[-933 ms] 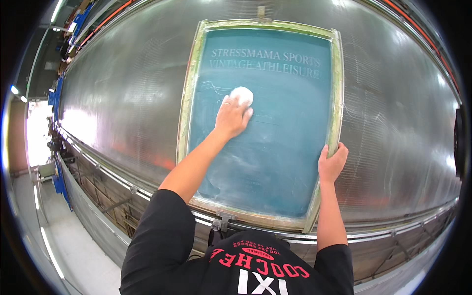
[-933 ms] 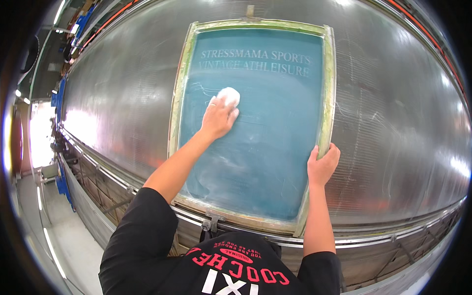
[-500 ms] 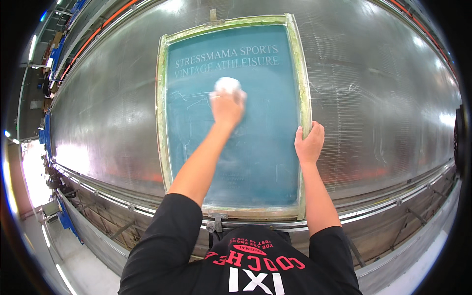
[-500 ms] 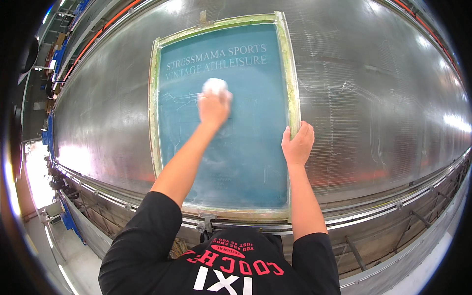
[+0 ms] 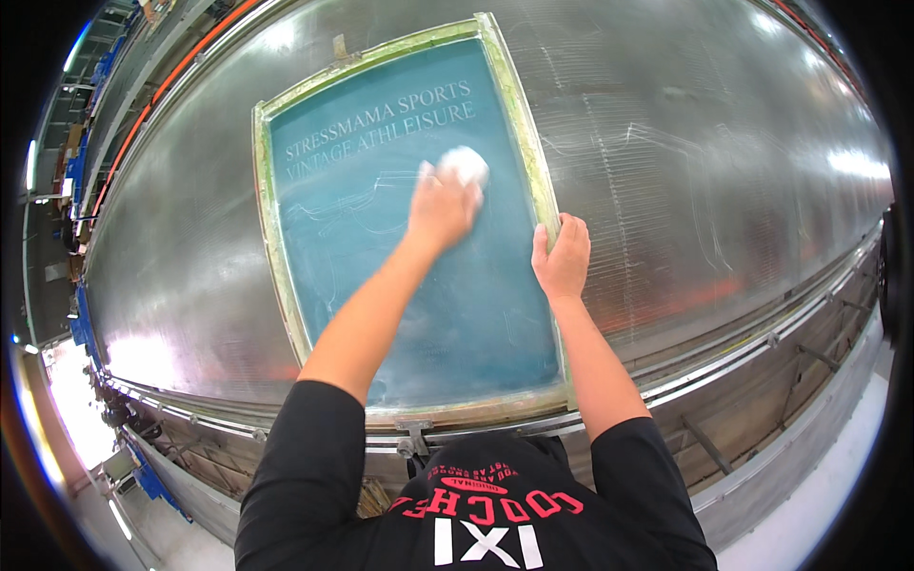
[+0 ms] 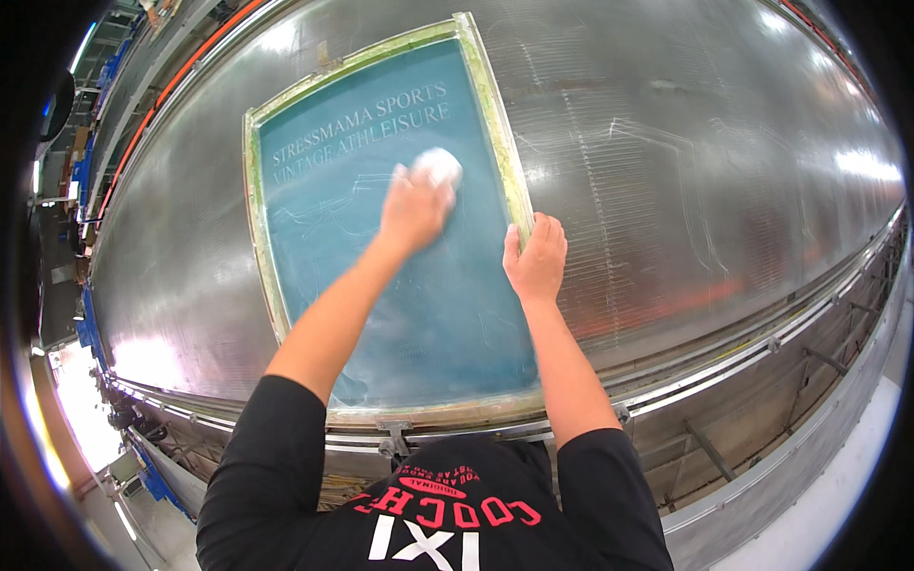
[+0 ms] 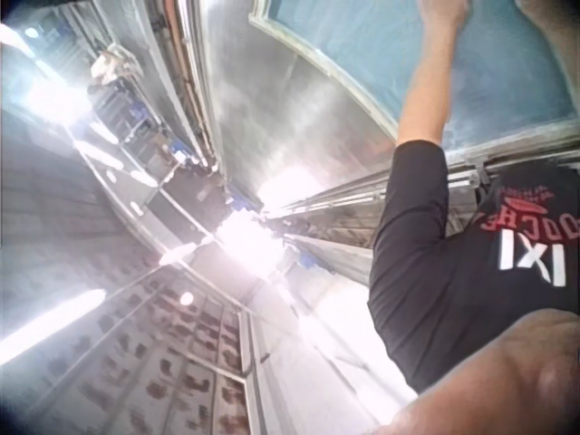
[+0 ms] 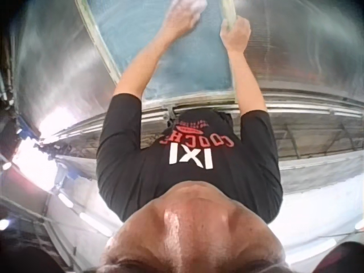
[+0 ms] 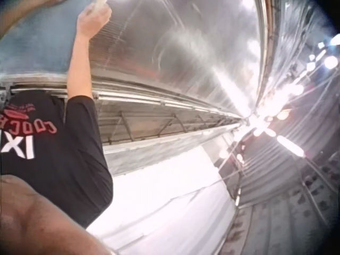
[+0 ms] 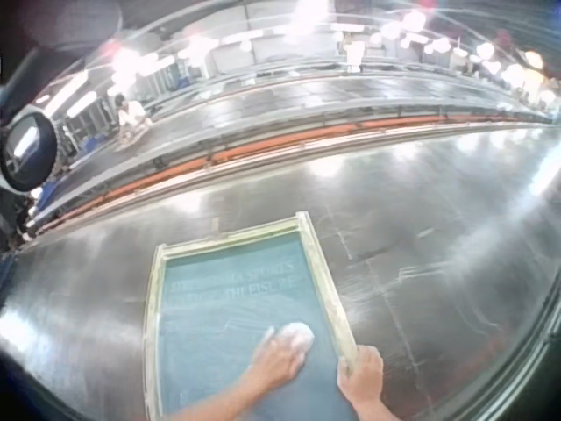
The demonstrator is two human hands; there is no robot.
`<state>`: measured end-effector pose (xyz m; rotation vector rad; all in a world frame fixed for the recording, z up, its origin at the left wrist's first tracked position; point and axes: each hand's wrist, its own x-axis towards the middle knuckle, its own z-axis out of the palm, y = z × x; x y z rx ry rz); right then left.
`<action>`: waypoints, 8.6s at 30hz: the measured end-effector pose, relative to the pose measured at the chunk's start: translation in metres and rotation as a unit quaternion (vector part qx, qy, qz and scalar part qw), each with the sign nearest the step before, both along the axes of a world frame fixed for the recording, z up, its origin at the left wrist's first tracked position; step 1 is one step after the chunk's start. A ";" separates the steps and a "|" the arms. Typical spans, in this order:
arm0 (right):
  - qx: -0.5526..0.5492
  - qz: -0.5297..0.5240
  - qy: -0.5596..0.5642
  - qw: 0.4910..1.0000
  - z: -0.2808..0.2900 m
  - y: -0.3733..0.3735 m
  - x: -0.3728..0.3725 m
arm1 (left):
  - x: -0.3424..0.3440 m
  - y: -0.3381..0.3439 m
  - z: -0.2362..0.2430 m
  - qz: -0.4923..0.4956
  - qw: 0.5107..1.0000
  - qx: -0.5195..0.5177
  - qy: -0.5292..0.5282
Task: The person wipes a large rectangular screen with a white cloth, repeatedly rubbing the surface in circular and back-and-forth motions. They occasionally reposition the screen on the metal table and continue wiping different areas.
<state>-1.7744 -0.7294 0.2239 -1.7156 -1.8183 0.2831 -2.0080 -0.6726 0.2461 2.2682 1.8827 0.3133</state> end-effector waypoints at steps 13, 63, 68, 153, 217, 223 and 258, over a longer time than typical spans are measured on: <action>0.003 0.003 0.020 1.000 -0.006 -0.001 0.002 | 0.003 -0.143 0.021 -0.210 0.960 -0.150 0.107; -0.170 0.041 0.158 0.972 0.046 -0.013 0.042 | -0.081 -0.754 0.062 0.739 0.378 0.313 -0.461; -0.096 0.065 -0.014 0.993 0.079 -0.017 0.001 | -0.107 -0.758 0.066 0.706 0.230 0.341 -0.576; -0.049 -0.045 -0.021 0.998 0.024 -0.170 -0.391 | -0.506 -0.245 -0.012 0.043 0.996 0.072 0.036; -0.015 -0.059 0.028 0.998 0.023 -0.168 -0.382 | -0.296 -0.371 0.020 -0.327 0.937 -0.097 -0.080; -0.009 -0.019 0.006 1.000 0.041 -0.168 -0.394 | -0.340 -0.392 0.023 -0.108 0.985 -0.029 -0.130; -0.012 0.121 0.072 0.990 0.095 -0.211 -0.577 | -0.658 -0.896 0.097 0.587 0.271 0.341 -0.682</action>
